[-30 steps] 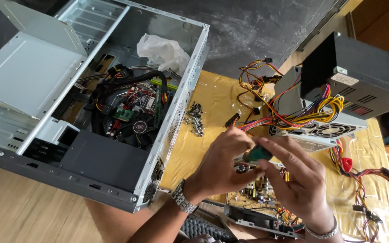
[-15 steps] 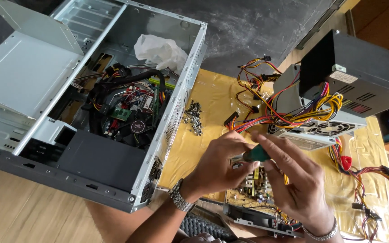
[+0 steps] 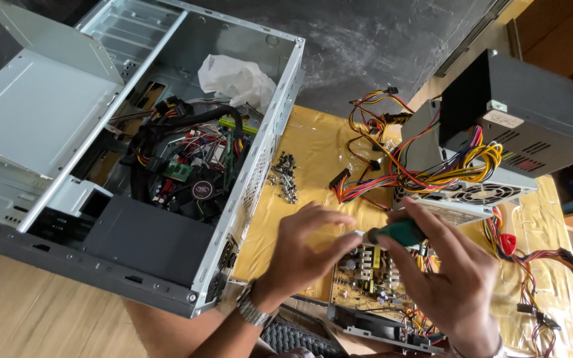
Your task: Disassembling a computer power supply unit by unscrewing and removing the internal cooling fan.
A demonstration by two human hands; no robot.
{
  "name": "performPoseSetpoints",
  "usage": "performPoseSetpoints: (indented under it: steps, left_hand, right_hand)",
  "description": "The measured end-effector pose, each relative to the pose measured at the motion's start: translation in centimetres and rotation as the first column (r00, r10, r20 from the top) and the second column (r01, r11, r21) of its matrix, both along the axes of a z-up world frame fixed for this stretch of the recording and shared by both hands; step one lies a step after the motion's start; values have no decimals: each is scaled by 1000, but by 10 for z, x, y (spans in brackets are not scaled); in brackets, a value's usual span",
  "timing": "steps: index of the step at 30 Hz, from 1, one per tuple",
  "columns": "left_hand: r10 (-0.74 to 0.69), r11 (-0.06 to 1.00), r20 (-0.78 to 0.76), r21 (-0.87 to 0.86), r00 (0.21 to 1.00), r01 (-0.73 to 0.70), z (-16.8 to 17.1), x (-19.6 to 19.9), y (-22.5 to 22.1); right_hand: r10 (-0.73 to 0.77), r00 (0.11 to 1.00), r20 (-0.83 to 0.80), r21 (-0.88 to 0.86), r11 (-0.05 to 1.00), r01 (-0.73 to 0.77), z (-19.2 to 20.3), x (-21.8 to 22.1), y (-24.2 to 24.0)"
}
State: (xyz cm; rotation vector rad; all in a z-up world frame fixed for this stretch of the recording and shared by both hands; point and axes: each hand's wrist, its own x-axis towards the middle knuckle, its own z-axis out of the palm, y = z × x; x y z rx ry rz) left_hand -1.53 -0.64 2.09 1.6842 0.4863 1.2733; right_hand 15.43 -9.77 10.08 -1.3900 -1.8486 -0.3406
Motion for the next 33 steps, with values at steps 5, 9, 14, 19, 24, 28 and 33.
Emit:
performPoseSetpoints:
  steps: [5, 9, 14, 19, 24, 28, 33]
  left_hand:
    - [147, 984, -78, 112, 986, -138, -31, -14, -14]
    - [124, 982, -184, 165, 975, -94, -30, -17, -32]
    - [7, 970, -103, 241, 995, 18, -13, -4, -40]
    - [-141, 942, -78, 295, 987, 158, 5, 16, -46]
    - [-191, 872, -280, 392, 941, 294, 33, 48, -44]
    - [-281, 794, -402, 413, 872, 446, 61, 87, -43]
    - [-104, 622, -639, 557, 762, 551, 52, 158, -42]
  right_hand:
    - [-189, 974, -123, -79, 980, 181, 13, -4, -25]
    - [-158, 844, -513, -66, 987, 145, 2, 1, -50]
    - [-347, 644, -682, -157, 929, 335, 7, -10, -80]
    - [-421, 545, -725, -174, 878, 446, -4, 6, -106]
    - [-426, 353, -833, -162, 798, 580, -69, 81, -164]
    - [-595, 355, -721, -83, 582, 809, -83, 93, -163]
    - [-387, 472, -792, 104, 676, 729, -140, 121, -157]
